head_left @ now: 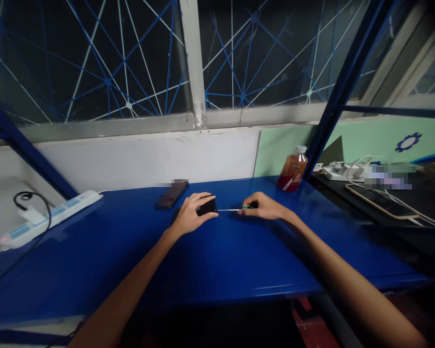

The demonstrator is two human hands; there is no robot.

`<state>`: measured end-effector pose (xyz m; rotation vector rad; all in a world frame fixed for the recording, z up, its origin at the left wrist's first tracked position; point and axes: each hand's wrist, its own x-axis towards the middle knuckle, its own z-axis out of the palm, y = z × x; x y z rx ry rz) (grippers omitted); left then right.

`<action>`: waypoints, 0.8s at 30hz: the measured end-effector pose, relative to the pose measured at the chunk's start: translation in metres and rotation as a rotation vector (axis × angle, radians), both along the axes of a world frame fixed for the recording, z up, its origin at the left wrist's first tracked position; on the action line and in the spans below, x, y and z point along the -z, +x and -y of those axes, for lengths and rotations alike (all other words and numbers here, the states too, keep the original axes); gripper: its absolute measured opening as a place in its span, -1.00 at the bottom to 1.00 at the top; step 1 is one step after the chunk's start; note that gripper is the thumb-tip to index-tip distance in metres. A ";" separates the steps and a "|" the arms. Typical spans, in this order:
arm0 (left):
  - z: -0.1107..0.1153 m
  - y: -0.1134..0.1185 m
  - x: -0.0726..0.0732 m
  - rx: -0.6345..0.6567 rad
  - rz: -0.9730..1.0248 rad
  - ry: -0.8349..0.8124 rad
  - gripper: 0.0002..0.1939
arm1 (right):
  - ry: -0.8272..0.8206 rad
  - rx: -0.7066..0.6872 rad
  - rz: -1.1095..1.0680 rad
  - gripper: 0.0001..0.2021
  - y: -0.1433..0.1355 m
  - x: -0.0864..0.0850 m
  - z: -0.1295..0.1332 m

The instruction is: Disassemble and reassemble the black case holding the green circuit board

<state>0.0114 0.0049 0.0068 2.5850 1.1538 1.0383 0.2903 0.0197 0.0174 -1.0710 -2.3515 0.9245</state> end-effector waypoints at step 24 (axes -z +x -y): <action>0.000 -0.001 0.000 -0.005 0.008 -0.016 -0.49 | -0.051 -0.048 -0.026 -0.57 -0.002 -0.005 0.004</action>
